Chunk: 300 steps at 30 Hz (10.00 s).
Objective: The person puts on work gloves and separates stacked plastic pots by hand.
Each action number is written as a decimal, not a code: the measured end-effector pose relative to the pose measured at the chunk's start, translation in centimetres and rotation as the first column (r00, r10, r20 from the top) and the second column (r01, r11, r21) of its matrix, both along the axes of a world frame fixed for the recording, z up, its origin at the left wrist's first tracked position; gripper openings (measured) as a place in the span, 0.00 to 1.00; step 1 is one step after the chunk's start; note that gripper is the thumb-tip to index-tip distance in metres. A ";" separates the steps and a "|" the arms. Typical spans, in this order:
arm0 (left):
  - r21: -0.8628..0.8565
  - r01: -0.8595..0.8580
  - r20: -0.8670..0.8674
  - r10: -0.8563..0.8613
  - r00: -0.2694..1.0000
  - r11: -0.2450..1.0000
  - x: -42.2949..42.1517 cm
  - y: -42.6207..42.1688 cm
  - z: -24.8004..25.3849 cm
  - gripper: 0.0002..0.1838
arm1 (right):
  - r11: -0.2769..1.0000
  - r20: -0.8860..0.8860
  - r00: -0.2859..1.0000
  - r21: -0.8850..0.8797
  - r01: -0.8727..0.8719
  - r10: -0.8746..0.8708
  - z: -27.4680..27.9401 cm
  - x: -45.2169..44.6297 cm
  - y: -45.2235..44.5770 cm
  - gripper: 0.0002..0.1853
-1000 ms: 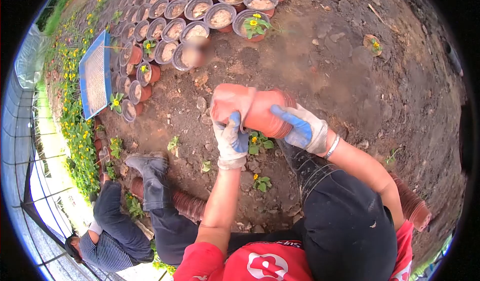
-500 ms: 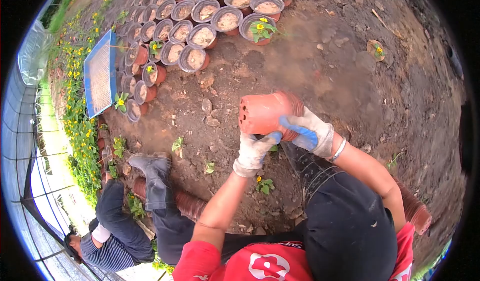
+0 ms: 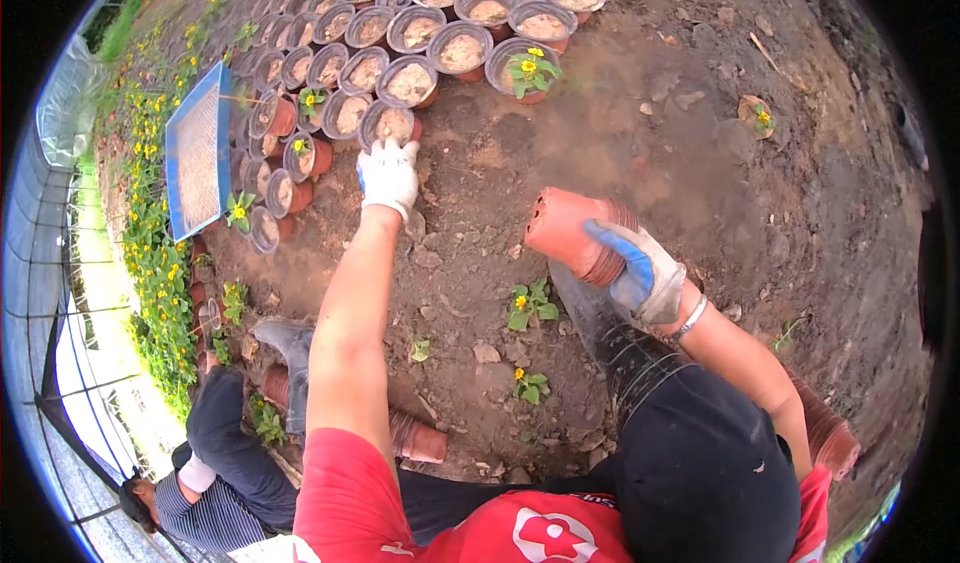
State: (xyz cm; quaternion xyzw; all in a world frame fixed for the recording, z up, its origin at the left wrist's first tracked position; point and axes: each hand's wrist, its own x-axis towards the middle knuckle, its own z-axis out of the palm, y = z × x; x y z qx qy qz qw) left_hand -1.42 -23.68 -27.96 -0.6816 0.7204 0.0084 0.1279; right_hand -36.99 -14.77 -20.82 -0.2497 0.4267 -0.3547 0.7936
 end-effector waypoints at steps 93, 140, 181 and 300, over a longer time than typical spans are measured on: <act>0.051 -0.199 -0.867 0.142 0.478 0.979 -6.0 1.3 -2.5 0.41 | 0.537 -0.586 0.809 -0.668 -0.515 0.048 -5.7 -3.5 3.4 0.28; -0.206 -0.189 -0.620 0.021 0.784 0.960 -2.3 -3.1 -0.4 0.19 | 0.966 0.088 0.994 0.246 -0.080 0.060 -8.7 -4.5 4.0 0.30; -0.041 -0.334 -0.632 0.234 0.739 0.942 5.2 -4.8 0.5 0.42 | 0.899 0.315 0.920 0.430 0.080 -0.233 -1.6 -2.6 0.4 0.20; 0.265 -0.278 -0.931 0.170 -0.323 0.923 -19.6 12.0 5.9 0.61 | 0.982 0.262 0.953 0.145 0.118 -0.153 0.5 -0.9 0.5 0.20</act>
